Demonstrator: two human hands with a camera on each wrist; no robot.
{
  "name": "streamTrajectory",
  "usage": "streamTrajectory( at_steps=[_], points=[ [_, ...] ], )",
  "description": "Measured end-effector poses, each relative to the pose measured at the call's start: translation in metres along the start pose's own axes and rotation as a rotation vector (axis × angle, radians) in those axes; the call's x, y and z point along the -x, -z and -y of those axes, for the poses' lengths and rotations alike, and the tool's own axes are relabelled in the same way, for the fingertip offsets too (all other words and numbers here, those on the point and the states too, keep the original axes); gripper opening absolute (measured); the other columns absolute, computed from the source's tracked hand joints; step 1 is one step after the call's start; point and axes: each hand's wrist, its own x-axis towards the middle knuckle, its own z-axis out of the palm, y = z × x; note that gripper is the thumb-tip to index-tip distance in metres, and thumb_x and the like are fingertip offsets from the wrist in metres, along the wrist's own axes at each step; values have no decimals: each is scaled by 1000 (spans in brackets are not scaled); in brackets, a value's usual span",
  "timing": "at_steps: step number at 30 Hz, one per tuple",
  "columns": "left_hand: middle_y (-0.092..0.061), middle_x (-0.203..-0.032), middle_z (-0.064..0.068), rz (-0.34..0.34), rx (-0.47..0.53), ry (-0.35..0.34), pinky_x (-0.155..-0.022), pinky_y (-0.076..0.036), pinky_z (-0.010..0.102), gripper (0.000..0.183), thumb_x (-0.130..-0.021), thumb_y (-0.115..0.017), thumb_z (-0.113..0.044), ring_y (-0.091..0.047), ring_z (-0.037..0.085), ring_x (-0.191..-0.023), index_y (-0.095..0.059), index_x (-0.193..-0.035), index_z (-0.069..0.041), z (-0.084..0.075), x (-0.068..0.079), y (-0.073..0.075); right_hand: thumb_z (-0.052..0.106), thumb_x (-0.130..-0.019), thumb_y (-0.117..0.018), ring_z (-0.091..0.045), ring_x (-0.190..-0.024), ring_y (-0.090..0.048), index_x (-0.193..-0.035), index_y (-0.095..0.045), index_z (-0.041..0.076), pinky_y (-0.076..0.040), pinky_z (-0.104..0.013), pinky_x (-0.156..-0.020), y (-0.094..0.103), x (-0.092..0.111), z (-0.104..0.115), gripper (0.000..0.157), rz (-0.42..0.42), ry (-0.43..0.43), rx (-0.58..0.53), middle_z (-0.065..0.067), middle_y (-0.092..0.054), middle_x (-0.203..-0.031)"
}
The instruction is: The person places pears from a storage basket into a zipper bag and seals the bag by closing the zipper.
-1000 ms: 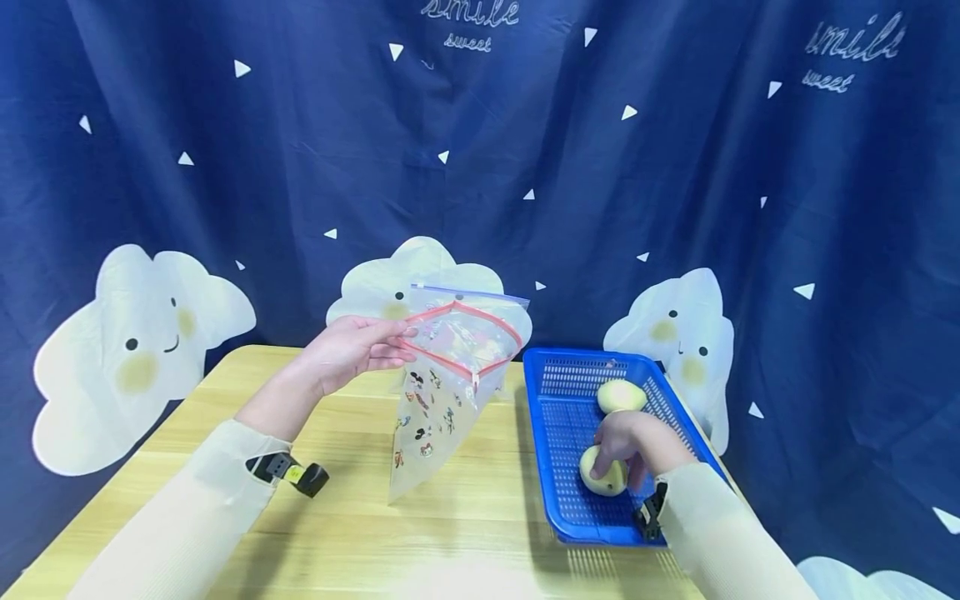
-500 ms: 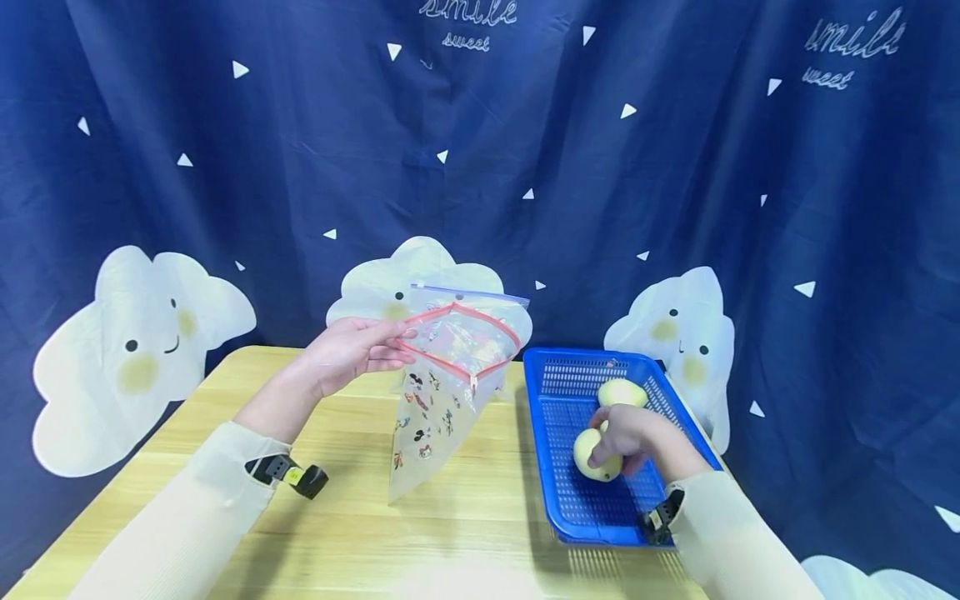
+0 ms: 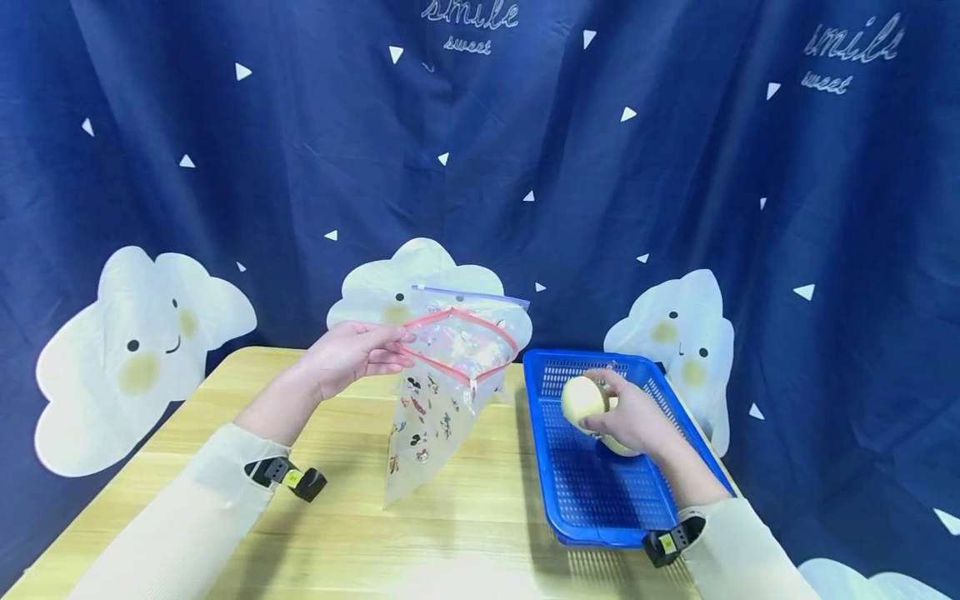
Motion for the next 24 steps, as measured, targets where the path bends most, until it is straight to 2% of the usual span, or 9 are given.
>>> streamTrajectory(
  at_steps=[3,7,11,13,17,19,21,24],
  points=[
    [-80,-101,8,-2,2,1,-89,-68,25,47,-112,-63,-19,-81,13,-93,-60,-145,15,1,0,0,30,-93,-89,-53,-123,-68,-163,-48,12,-62,-49,-84,0,-1,7,83,-94,25,-23,-38,-58,-149],
    [-80,-99,7,-4,9,0,-88,-68,25,47,-112,-63,-18,-81,13,-92,-60,-144,15,2,0,1,26,-97,-86,-54,-129,-69,-168,-41,13,-66,-55,-94,2,-3,23,85,-174,49,-139,-36,-53,-156],
    [-80,-98,6,-7,13,2,-88,-68,24,47,-111,-64,-18,-81,12,-91,-60,-144,15,1,0,0,24,-99,-85,-53,-131,-68,-170,-38,17,-65,-57,-101,8,-4,44,85,-237,81,-241,-33,-50,-161],
    [-80,-97,6,-7,14,3,-88,-68,25,47,-111,-64,-17,-81,12,-91,-61,-144,15,1,-1,0,25,-99,-85,-51,-133,-68,-170,-38,21,-65,-53,-102,11,-5,56,85,-261,88,-278,-29,-49,-163],
    [-80,-97,6,-8,12,5,-88,-68,25,43,-110,-63,-15,-81,12,-90,-63,-142,15,0,-1,-1,29,-98,-86,-45,-134,-69,-170,-39,29,-63,-30,-94,17,-5,81,86,-280,97,-327,-23,-49,-163],
    [-81,-98,7,-7,6,4,-88,-68,25,41,-110,-62,-14,-81,12,-90,-64,-140,14,0,-1,-2,28,-97,-87,-43,-132,-71,-169,-40,31,-60,-22,-90,17,-6,95,85,-274,112,-354,-20,-50,-163],
    [-81,-99,7,-4,3,2,-89,-68,26,40,-110,-61,-12,-81,12,-91,-64,-139,14,0,-1,-2,25,-97,-87,-42,-130,-72,-168,-43,30,-61,-23,-90,17,-7,108,84,-257,139,-380,-20,-52,-160],
    [-81,-101,8,5,2,-2,-90,-68,26,41,-110,-61,-11,-81,13,-92,-63,-140,16,0,-2,-4,23,-96,-87,-40,-125,-75,-166,-46,30,-63,-30,-91,14,-10,124,81,-225,169,-390,-18,-56,-156]
  ],
)
